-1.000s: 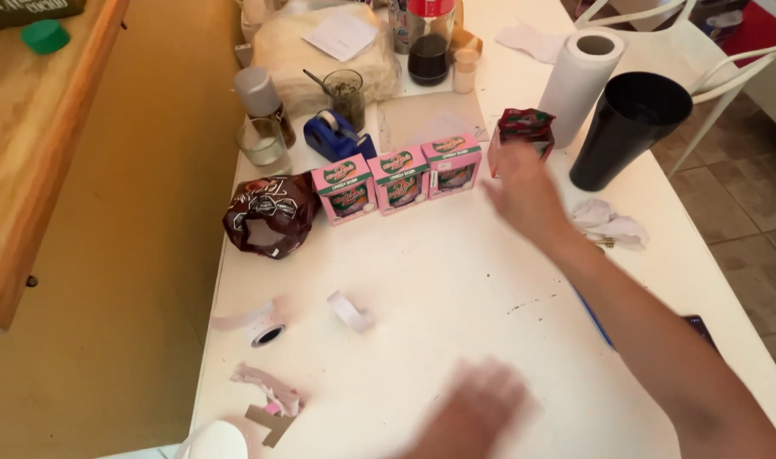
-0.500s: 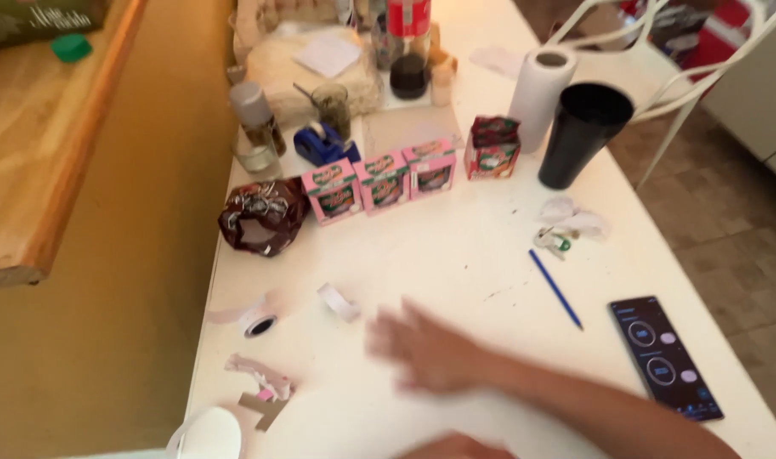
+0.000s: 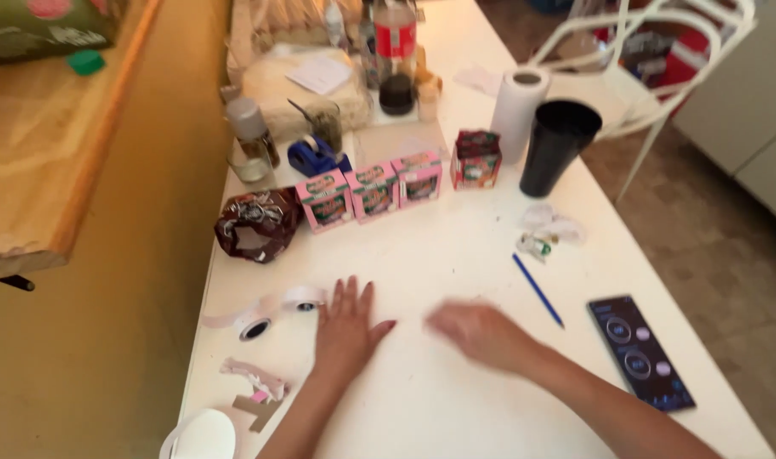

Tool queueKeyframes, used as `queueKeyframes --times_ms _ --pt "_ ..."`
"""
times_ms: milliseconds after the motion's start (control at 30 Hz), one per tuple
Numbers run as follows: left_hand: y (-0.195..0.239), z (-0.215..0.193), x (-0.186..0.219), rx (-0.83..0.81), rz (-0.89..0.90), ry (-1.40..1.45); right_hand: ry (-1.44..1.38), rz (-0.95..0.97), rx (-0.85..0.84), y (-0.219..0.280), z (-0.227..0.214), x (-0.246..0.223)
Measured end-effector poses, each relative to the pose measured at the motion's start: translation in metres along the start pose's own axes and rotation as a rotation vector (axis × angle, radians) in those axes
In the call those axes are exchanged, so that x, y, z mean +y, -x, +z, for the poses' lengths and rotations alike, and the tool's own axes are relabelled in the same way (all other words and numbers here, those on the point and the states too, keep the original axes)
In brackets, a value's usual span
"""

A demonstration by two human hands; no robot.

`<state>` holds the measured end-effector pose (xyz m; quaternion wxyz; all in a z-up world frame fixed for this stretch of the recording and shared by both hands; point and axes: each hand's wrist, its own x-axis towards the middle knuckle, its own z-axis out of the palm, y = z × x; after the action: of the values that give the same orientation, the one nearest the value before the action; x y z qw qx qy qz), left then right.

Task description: Packing small sachets into pink cardboard boxes and closing them.

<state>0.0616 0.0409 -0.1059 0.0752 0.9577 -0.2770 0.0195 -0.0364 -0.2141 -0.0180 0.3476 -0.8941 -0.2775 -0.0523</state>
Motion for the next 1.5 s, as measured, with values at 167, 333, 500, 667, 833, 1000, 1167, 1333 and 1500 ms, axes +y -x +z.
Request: queueKeyframes --times_ms 167,333,500,667,833,1000,1167,1333,1500 --pt "0.014 -0.004 -0.03 0.203 0.109 0.146 -0.005 0.266 0.501 -0.09 -0.028 0.095" --pt "0.023 -0.022 -0.012 0.437 0.188 0.517 0.101 0.588 0.706 -0.141 -0.024 0.151" --pt "0.033 -0.062 0.018 0.423 0.301 0.566 0.114 0.652 0.728 -0.167 -0.031 0.145" --pt "0.025 -0.077 0.034 0.417 0.493 0.478 0.222 0.585 0.741 -0.162 -0.029 0.165" --pt "0.005 -0.1 0.047 0.506 0.498 0.453 0.377 0.473 0.69 -0.122 -0.025 0.146" --pt "-0.03 -0.099 0.058 0.538 0.387 0.251 0.286 0.45 0.62 -0.082 -0.003 0.104" --pt "-0.056 -0.072 0.051 0.506 0.271 0.113 0.21 0.371 0.539 -0.064 0.018 0.055" --pt "-0.055 -0.068 0.035 0.47 0.238 0.099 0.307 0.374 0.369 -0.057 0.029 0.035" --pt "-0.049 -0.116 0.021 0.463 -0.026 0.787 0.23 0.182 0.463 -0.052 0.044 0.036"
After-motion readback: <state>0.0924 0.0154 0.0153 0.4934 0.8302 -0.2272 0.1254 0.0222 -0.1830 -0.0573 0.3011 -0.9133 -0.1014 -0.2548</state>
